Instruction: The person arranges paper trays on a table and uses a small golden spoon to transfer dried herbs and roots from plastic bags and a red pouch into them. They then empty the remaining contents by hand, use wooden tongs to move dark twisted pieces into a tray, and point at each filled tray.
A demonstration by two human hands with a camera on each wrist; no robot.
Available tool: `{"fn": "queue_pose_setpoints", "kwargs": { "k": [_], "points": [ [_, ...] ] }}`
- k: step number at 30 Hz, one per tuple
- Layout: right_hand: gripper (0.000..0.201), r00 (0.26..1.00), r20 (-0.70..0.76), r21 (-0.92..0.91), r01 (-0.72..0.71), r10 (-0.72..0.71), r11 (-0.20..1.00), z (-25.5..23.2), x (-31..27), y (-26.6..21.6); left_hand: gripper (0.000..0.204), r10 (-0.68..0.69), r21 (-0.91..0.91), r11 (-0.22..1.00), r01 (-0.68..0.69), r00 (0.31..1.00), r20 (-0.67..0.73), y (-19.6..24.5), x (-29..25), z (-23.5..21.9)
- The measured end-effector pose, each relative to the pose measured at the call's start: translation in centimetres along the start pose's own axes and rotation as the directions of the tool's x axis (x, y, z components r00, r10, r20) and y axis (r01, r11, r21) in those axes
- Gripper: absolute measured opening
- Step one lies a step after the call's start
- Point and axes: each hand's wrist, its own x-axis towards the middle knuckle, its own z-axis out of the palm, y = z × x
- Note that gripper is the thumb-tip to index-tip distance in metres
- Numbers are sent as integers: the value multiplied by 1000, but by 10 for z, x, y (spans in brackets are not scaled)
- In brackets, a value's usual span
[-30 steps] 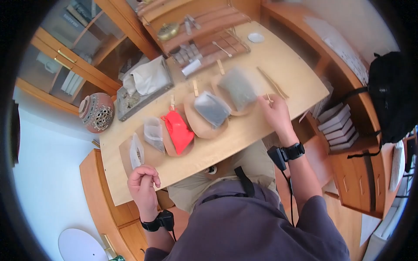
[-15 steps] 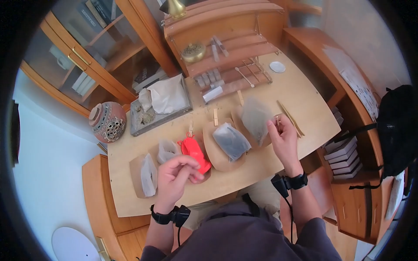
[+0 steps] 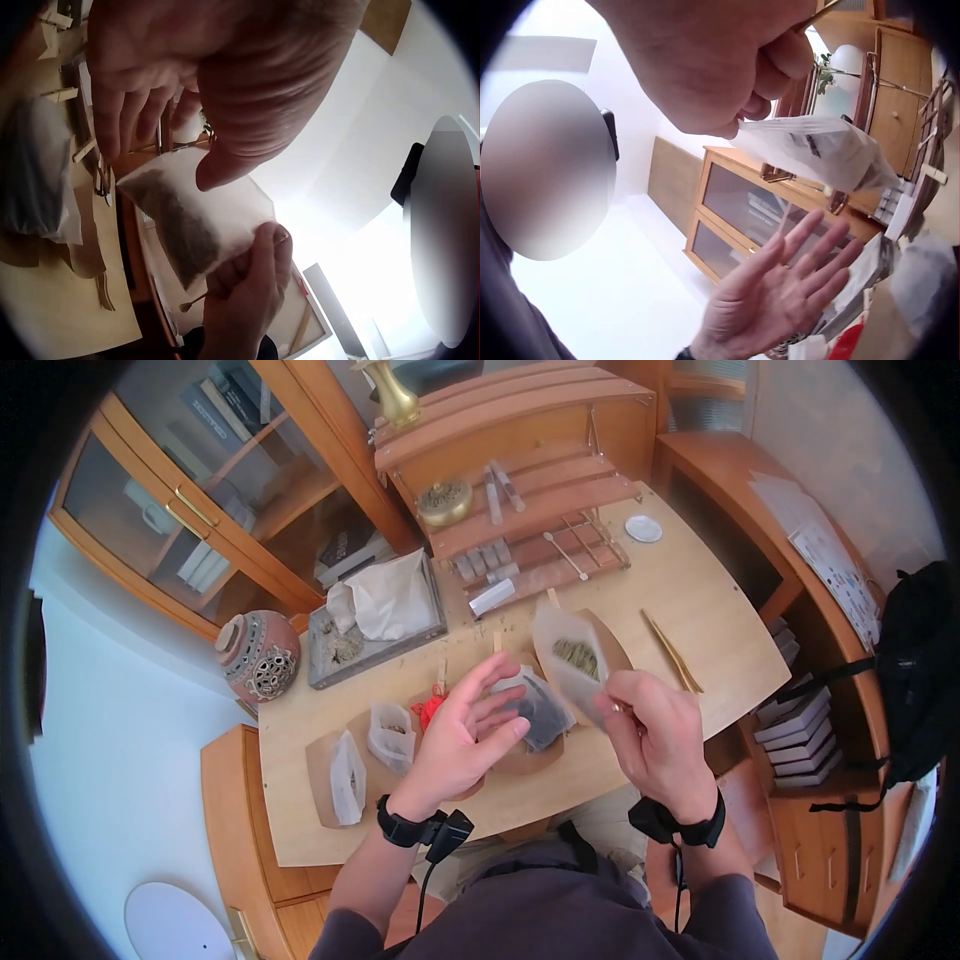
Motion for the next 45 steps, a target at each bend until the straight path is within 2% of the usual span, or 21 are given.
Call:
{"fn": "queue_pose_setpoints", "kwargs": {
  "k": [2,4,5,8,10,14,17,19,23,26,32,35,39,41,44,45],
  "points": [
    [13,1000,-8,72,0,1,997,-3,-4,-3,81,12,6,1000,-12,999,-36,-2,-1,5],
    [11,999,-48,160,-8,16,987,-5,-10,-3,86,33,-133,991,-28,999,34,-13,-2,3],
    [10,997,-48,207,-56,67,977,-5,-11,-2,89,46,-203,979,-31,997,69,-17,-3,3],
    [6,980,-43,331,-168,193,929,-2,-15,1,79,-99,-230,959,167,955,279,-16,-15,-3],
    [5,970,-42,391,-206,240,897,5,-20,7,71,-95,-228,961,158,960,265,-18,-21,2],
    [12,893,86,602,-399,441,691,6,-29,8,58,-17,-229,971,63,980,198,-25,-26,4],
    [21,848,151,731,-442,507,521,7,-39,9,55,44,-260,965,-20,995,86,-26,-27,4],
    [28,827,177,804,-434,534,406,14,-51,14,53,18,-335,942,-14,1000,12,-23,-29,6],
    [36,731,249,774,-545,636,323,22,-66,19,51,42,-426,901,-75,995,-87,-24,-32,10],
    [36,694,302,650,-652,654,391,25,-62,17,58,39,-511,854,-98,991,-125,-32,-38,11],
    [36,710,279,686,-619,647,383,34,-55,-1,66,96,-602,775,-190,978,-184,-36,-52,5],
    [33,748,325,713,-596,579,369,43,-66,9,68,100,-622,753,-214,972,-214,-39,-58,3],
    [25,720,434,691,-652,542,312,52,-68,-3,79,114,-600,775,-197,978,-174,-47,-62,-1],
    [23,759,422,704,-619,495,348,56,-63,-15,80,92,-597,780,-189,977,-190,-44,-64,2],
    [19,776,423,712,-604,467,358,61,-61,-23,76,42,-509,847,-156,972,-229,-44,-66,8],
    [21,761,433,700,-621,483,353,63,-65,-21,73,32,-495,857,-144,973,-229,-41,-66,10]
  ]
}}
